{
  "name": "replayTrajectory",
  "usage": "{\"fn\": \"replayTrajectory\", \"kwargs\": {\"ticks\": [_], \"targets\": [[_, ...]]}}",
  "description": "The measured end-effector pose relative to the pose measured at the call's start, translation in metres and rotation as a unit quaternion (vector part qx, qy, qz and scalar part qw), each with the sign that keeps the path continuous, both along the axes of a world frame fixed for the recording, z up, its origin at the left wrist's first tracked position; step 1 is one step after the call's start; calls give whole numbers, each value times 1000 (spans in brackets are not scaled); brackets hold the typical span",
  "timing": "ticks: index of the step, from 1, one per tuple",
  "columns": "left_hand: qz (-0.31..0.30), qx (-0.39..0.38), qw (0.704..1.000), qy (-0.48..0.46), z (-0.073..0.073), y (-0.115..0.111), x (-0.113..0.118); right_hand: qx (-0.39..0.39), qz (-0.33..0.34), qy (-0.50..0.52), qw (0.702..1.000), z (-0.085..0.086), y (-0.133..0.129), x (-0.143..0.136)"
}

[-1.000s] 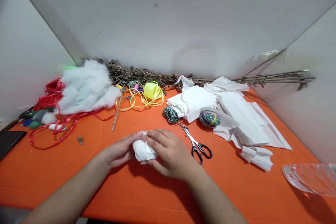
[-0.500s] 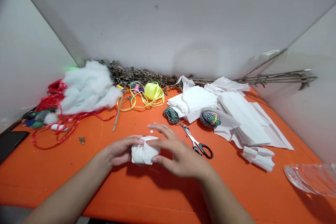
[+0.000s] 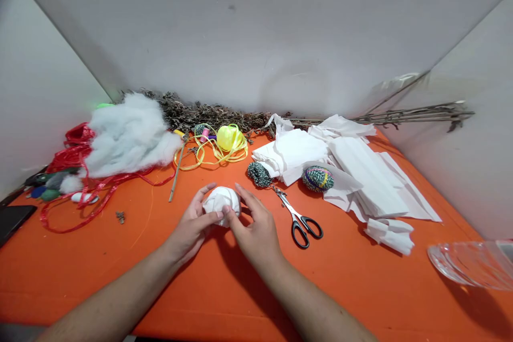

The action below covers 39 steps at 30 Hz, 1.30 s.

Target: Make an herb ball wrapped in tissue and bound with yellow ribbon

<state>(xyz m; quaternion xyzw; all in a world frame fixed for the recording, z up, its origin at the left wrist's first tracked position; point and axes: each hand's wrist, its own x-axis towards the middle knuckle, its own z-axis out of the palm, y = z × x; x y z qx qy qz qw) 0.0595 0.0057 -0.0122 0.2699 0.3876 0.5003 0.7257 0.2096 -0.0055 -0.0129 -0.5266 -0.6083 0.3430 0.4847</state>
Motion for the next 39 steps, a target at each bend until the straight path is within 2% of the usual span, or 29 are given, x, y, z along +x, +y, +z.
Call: {"fn": "replayTrajectory", "kwargs": {"ticks": [4,8,15,18,22,25,31,39], "targets": [[-19,28,999,24,1,-2,1,23,-21,0,1000,0,1,1],[-6,47,998,36,0,-3,1,42,-29,4,999,1,1,-1],[-12,-7,999,35,0,-5,5,199,-25,-113,973,-1,-2,-2],[-28,-4,999,27,3,-8,6,248,-9,-150,957,0,-3,-2],[-59,13,998,24,4,-10,6,255,-13,-161,953,4,-3,0],[-57,14,998,17,2,-9,6,253,-18,-170,952,5,-3,0],[-41,-13,999,-17,0,-9,7,332,-5,-221,917,2,-5,1],[-49,-51,997,-31,1,-7,2,381,66,-228,894,3,0,7]]}}
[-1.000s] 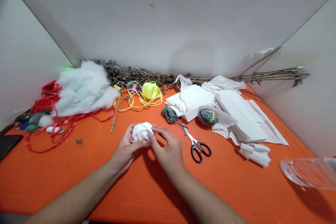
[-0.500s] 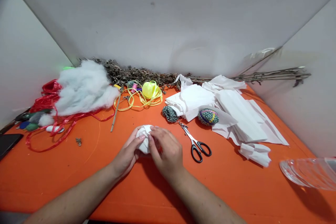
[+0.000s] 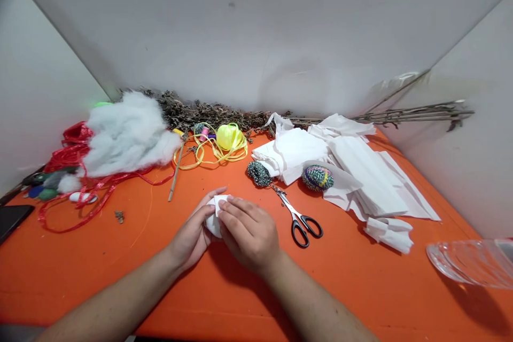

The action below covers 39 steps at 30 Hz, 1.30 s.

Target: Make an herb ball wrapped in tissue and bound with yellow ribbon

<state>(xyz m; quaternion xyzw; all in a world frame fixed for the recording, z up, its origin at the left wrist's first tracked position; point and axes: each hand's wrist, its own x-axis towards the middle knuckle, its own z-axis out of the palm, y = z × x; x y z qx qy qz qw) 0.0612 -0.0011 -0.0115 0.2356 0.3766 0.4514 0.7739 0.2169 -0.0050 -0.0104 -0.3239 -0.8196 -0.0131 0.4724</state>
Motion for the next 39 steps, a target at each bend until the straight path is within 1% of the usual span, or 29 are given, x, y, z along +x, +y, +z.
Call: {"fn": "replayTrajectory", "kwargs": {"ticks": [2,7,11,13,16,20,26,28,32,37,39], "targets": [[-4,0,1000,1,0,1,-1,7,8,-13,1000,4,2,2],[15,5,1000,9,0,3,-2,18,25,-83,996,14,5,8],[13,-27,999,-22,1,5,-3,51,45,-116,991,16,8,12],[11,-49,998,-44,1,6,-4,54,53,-116,990,16,8,14],[-5,-71,996,-48,-3,9,-6,17,67,-111,991,16,9,16],[-18,-74,997,-27,-6,11,-9,-50,79,-107,990,17,9,19],[-42,-52,997,-23,3,10,-10,-58,78,-73,993,15,11,21],[-50,-39,998,-12,6,10,-11,-76,78,-57,992,14,11,21],[-64,-15,998,6,9,11,-13,-108,58,-10,992,14,12,20],[6,1,1000,29,11,12,-11,-116,-30,15,993,14,10,16],[14,11,999,30,11,11,-9,-125,-45,19,991,13,8,12]]}}
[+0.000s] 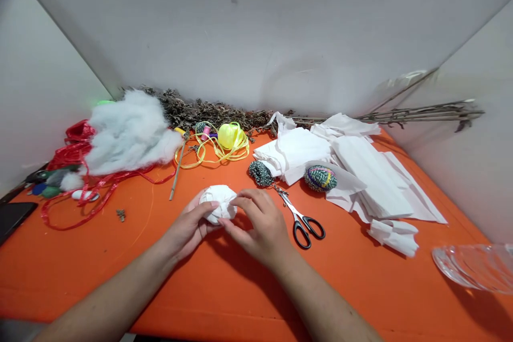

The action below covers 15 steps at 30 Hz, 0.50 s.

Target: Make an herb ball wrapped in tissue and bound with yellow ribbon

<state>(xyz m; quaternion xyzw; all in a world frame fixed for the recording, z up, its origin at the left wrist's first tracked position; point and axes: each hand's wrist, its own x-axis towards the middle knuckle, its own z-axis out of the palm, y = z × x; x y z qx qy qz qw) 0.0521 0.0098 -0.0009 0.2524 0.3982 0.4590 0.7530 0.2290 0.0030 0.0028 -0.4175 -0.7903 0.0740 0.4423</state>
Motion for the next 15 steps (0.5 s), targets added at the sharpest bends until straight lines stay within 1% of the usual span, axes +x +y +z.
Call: {"fn": "replayTrajectory", "kwargs": {"ticks": [2,4,6,8,10,15], "targets": [[-2,7,1000,8,-2,-1,1,-18,-5,5,1000,-2,-2,-5],[1,8,1000,28,-3,-2,2,-52,-6,14,999,-4,-4,-8],[7,8,999,44,-4,-2,3,-90,-1,34,995,-6,-5,-10],[12,11,999,44,-4,-2,3,-112,5,59,992,-7,-5,-11],[12,8,999,35,-3,-2,3,-111,5,71,991,-8,-6,-11],[19,13,999,29,-4,-2,4,-76,1,58,995,-11,-8,-12]]}}
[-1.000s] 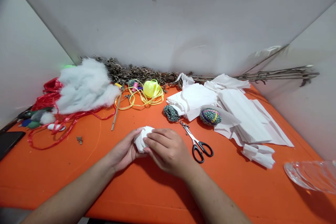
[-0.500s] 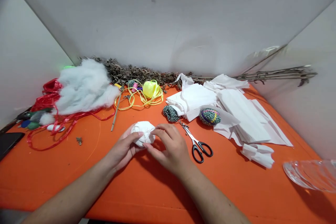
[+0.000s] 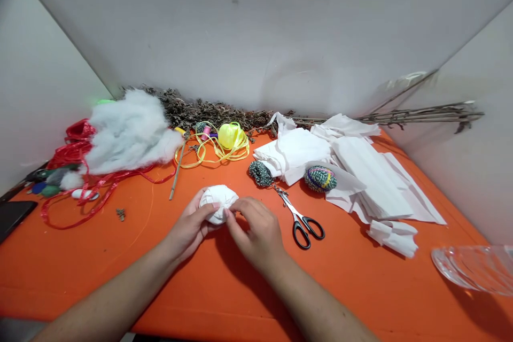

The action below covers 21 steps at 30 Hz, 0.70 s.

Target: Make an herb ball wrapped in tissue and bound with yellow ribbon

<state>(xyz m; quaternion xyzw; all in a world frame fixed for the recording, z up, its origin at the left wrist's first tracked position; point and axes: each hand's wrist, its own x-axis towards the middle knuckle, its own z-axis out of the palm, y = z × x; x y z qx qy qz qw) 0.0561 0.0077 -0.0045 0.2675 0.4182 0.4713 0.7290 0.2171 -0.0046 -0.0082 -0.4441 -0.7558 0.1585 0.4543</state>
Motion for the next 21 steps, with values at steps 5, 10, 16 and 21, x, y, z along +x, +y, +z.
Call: {"fn": "replayTrajectory", "kwargs": {"ticks": [5,10,16,21], "targets": [[3,14,1000,9,-2,1,-2,0,40,5,999,4,3,6],[-59,15,998,13,-2,2,-6,23,79,-73,994,14,13,23],[-100,37,994,-22,-3,0,-9,38,125,-85,988,10,19,28],[-105,100,989,27,-5,-2,-9,-5,87,0,996,1,18,23]]}}
